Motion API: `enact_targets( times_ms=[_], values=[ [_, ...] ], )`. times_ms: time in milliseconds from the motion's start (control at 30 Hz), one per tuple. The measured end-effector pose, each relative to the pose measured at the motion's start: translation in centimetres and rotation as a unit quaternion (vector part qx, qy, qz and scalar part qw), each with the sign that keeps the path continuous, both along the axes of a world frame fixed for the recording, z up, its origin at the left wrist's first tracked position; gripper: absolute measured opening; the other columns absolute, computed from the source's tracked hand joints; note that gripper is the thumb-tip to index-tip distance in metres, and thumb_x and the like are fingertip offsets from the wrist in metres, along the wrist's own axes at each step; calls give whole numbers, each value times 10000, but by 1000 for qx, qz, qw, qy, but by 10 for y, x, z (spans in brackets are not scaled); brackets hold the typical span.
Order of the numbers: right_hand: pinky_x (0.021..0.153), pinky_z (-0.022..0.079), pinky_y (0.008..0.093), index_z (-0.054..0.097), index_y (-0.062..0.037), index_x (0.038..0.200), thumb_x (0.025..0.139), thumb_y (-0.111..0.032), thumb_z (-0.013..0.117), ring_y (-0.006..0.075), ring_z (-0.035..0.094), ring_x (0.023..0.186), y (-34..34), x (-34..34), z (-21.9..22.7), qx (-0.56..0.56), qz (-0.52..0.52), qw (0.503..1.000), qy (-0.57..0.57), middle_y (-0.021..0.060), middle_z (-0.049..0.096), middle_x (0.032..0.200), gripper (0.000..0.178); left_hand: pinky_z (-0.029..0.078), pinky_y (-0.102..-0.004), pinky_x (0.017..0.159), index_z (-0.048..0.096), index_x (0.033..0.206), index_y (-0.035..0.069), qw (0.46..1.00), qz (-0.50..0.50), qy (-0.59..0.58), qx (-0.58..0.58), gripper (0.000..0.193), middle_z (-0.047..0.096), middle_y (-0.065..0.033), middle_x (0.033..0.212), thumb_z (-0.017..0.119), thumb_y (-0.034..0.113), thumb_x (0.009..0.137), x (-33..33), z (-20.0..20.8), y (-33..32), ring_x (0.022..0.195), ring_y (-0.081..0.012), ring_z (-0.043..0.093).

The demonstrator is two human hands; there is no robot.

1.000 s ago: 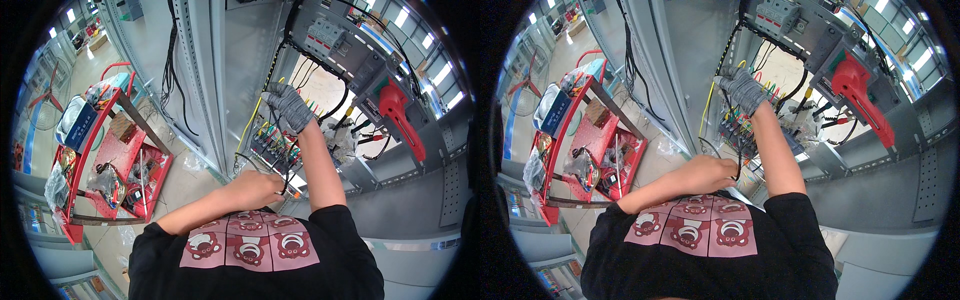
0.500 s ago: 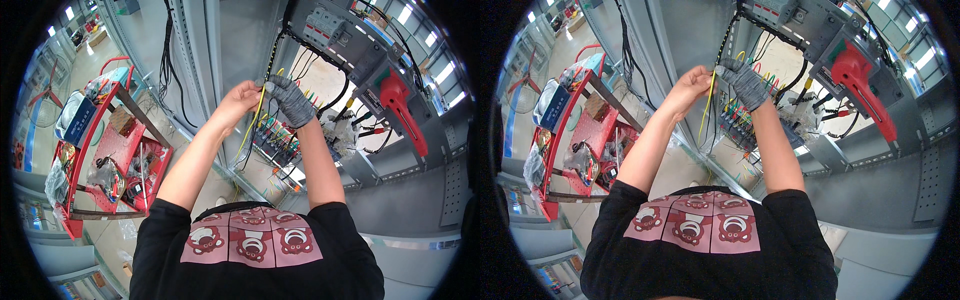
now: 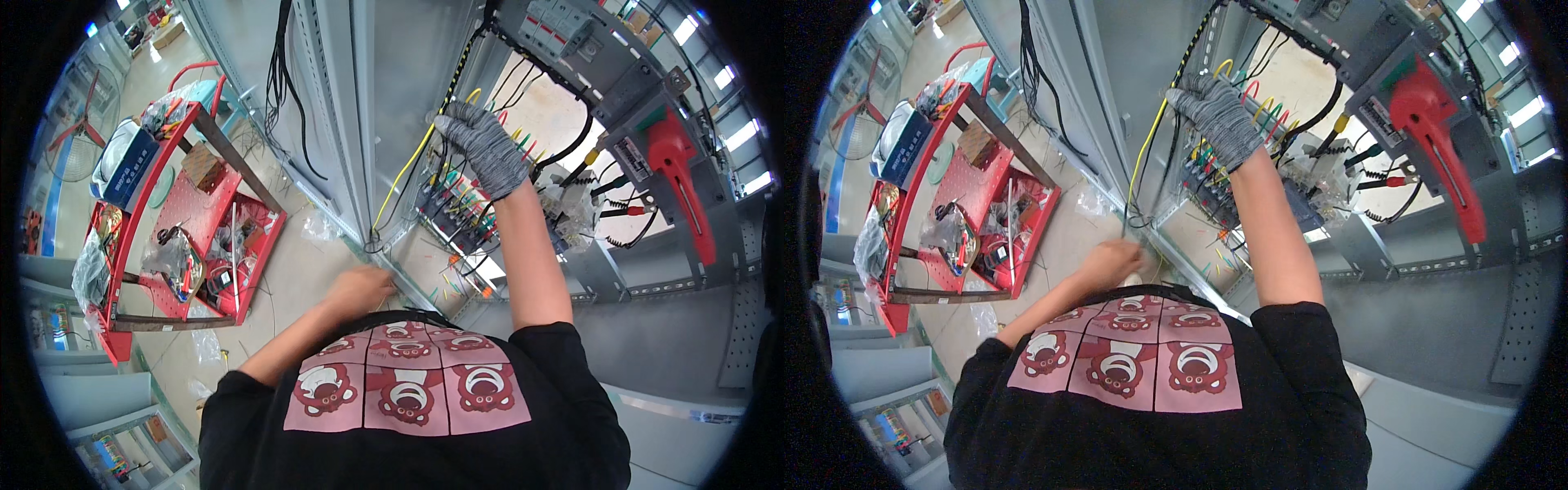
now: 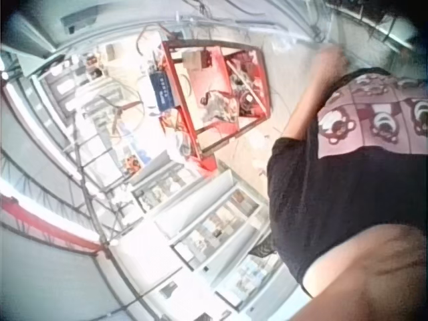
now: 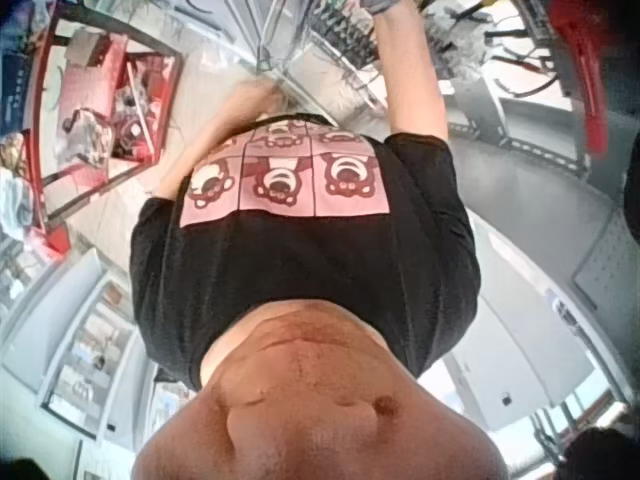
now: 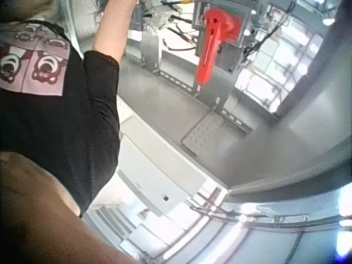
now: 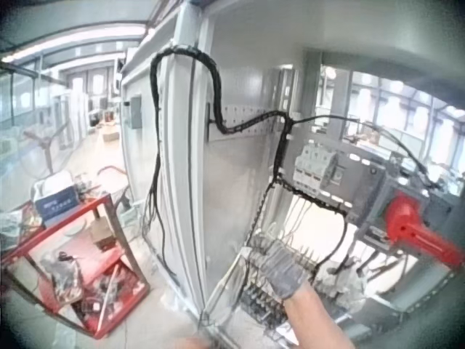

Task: The person works inside an open electrical cabinet, stripping wire insulation with pliers and routing wires through the interior. They handle multiple colored wires, organize them along the cabinet frame, and connect them to terminal blocks using a screwdriver.

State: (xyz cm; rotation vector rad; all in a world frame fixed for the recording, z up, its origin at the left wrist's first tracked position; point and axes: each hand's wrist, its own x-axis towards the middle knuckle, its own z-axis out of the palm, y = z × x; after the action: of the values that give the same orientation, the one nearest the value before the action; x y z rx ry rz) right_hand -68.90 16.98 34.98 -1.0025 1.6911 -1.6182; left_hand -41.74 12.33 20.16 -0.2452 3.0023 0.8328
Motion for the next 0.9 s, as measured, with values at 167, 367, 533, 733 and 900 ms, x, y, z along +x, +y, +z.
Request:
enact_targets(
  times_ms=[167, 367, 533, 733, 900],
  values=[
    [628, 458, 204, 610, -34, 1046, 821, -160, 652, 65, 546, 694, -1, 2, -9, 29, -70, 996, 41, 8, 606, 812, 261, 470, -417, 793, 549, 984, 4, 943, 301, -75, 117, 278, 588, -196, 957, 636, 80, 730, 221, -193, -43, 895, -375, 578],
    [643, 451, 207, 580, -21, 1057, 822, -142, 662, 73, 542, 709, 3, 14, -8, -20, -56, 998, -30, -1, 595, 823, 277, 441, -434, 816, 573, 988, -27, 829, 533, -157, 71, 331, 583, -230, 1029, 582, 263, 830, 240, -238, 31, 887, -397, 578],
    [621, 465, 195, 599, -8, 1023, 839, -104, 638, 80, 557, 676, -4, 3, -17, -8, -52, 999, -9, 16, 609, 814, 211, 439, -424, 752, 646, 789, -25, 781, 485, -130, 371, 693, 639, -208, 790, 333, 585, 893, 236, -241, 47, 795, -324, 603],
    [617, 455, 188, 591, -4, 1060, 828, -147, 660, 69, 543, 675, -9, 7, -22, -5, -71, 997, 2, 7, 603, 835, 281, 446, -390, 715, 660, 848, -21, 655, 508, -117, 548, 701, 651, -157, 798, 322, 590, 908, 229, -233, 45, 747, -237, 599],
    [673, 455, 201, 570, -11, 1102, 820, -172, 675, 71, 543, 753, -6, 13, -14, 0, -90, 996, 7, 11, 602, 873, 341, 473, -372, 733, 630, 949, 8, 758, 457, -252, 392, 576, 660, -149, 861, 410, 537, 890, 203, -134, 4, 817, -249, 625]
  ],
)
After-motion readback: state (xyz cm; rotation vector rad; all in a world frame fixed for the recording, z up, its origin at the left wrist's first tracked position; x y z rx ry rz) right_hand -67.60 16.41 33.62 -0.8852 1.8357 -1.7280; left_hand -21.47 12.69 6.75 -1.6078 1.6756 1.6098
